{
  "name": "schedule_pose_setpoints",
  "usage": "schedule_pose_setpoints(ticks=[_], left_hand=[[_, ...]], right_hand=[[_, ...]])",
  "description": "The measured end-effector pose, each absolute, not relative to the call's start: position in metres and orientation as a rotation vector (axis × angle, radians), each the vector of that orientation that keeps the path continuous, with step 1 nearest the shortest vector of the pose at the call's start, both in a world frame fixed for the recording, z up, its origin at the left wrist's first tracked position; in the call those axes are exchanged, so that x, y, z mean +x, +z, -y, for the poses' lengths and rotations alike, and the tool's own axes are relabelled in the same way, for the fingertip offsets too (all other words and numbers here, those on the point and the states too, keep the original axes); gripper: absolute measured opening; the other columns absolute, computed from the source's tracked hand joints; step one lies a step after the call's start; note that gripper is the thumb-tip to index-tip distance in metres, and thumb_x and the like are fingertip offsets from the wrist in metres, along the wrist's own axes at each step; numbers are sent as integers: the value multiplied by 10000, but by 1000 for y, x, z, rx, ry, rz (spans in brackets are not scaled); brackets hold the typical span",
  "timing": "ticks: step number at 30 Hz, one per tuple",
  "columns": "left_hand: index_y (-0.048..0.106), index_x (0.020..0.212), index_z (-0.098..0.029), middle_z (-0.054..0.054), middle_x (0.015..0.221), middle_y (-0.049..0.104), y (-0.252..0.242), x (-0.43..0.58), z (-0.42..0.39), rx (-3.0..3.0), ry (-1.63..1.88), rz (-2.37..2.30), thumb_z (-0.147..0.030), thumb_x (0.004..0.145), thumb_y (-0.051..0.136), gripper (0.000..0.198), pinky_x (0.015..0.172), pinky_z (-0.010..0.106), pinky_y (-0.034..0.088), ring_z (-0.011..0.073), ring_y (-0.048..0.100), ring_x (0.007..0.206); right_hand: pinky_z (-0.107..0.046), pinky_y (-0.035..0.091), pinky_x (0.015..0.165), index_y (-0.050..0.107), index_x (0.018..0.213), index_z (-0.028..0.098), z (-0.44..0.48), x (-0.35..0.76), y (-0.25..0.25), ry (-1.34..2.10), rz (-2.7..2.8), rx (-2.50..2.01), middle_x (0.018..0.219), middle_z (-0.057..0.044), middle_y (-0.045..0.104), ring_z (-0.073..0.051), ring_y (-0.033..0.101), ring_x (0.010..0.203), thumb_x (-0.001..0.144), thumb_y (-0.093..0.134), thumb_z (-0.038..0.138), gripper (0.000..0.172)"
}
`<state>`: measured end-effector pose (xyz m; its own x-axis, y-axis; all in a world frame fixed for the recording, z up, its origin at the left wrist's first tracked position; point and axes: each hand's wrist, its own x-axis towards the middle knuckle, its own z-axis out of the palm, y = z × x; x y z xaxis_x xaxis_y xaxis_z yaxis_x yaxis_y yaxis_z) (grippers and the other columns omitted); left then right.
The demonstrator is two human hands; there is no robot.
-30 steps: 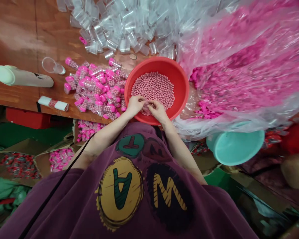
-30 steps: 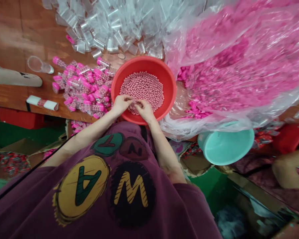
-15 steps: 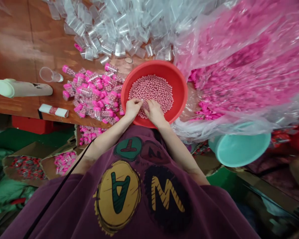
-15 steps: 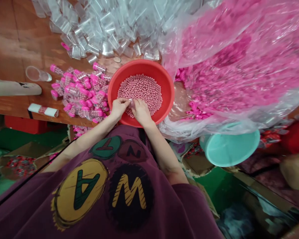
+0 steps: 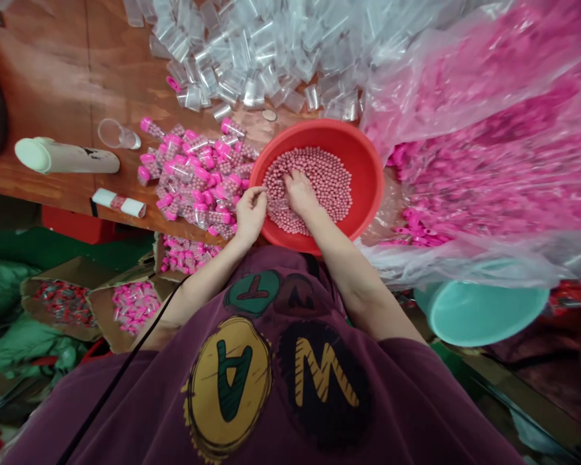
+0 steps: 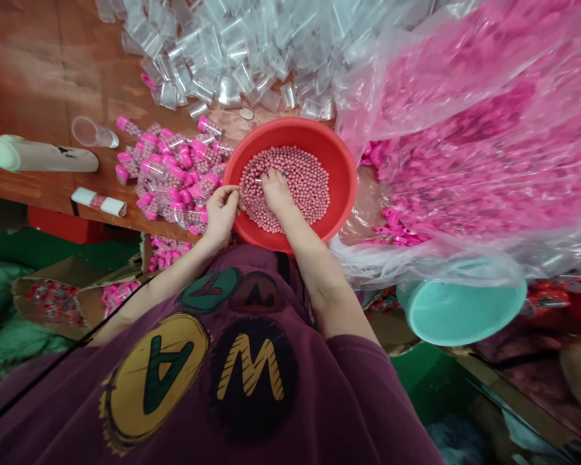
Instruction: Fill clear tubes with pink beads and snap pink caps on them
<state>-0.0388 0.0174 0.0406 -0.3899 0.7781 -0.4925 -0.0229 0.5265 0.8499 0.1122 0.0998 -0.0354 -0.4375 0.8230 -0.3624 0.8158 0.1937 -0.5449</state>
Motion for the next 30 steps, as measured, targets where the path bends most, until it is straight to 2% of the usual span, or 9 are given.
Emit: schedule_pose_setpoints(ticks=[3,6,9,13,16,19,21,26,30], left_hand=[[651,1081,-201,12,901,715,37,-40,-16,618,1033,-1720,-197,980,587,120,683,244,536,120,655,699],[653,1115,-199,49,1022,745,32,-35,-17,693,1030,-1716,-143,950,615,179,844,298,591,161,726,875],[661,1150,-204,80,1193,759,32,-24,-21,789,1008,-1664,-74,870,681,309,1046,358,577,200,732,1104],[690,1100,-192,73,1167,785,44,-12,-30,700,1037,-1457,-82,870,698,255,1120,377,559,190,735,1131],[724,1145,-184,78,1200,791,61,-14,-35,573,1025,-1294,-151,911,723,236,1052,350,592,179,745,1087],[741,1227,-184,76,1180,798,80,-20,-37,489,936,-1188,-237,936,763,297,893,305,621,174,752,992],[751,1246,-170,84,1139,812,91,-20,-37,453,885,-1128,-245,940,765,315,828,278,614,175,756,962],[778,1186,-140,101,1116,832,110,-11,-31,363,845,-1020,-113,954,622,281,787,254,608,156,753,929],[777,1170,-131,95,1103,828,115,-1,-24,278,836,-1049,-60,959,569,305,776,253,600,148,736,899]], right_hand=[[-526,505,1199,664,1366,89,-86,104,-42,1243,2223,-1573,1396,-219,667,-331,609,1308,909,560,72,469],[-511,576,1090,663,1316,162,-72,113,-43,1341,1901,-1497,1309,-163,696,-315,646,1180,858,689,173,459],[-484,614,985,630,1281,235,-54,120,-32,1375,1642,-1432,1257,-107,705,-273,663,1051,881,720,302,416],[-459,630,997,529,1303,277,-32,122,-9,1415,1371,-1337,1279,-96,688,-244,686,1081,922,709,408,442],[-423,653,909,451,1403,309,-27,136,9,1455,1381,-1268,1243,-80,681,-219,694,1010,927,730,413,562],[-390,653,796,426,1458,321,-32,161,30,1489,1470,-1193,1111,-41,688,-191,674,867,956,652,326,551],[-399,659,821,475,1455,311,-38,174,47,1483,1533,-1130,1096,-39,700,-198,691,903,958,607,271,515],[-481,639,1046,680,1328,265,-45,188,77,1342,1743,-1132,1233,-60,754,-232,717,1114,938,586,227,403],[-422,681,924,649,1386,276,-40,193,78,1288,1632,-1208,1196,-56,770,-191,749,934,1002,559,279,394]])
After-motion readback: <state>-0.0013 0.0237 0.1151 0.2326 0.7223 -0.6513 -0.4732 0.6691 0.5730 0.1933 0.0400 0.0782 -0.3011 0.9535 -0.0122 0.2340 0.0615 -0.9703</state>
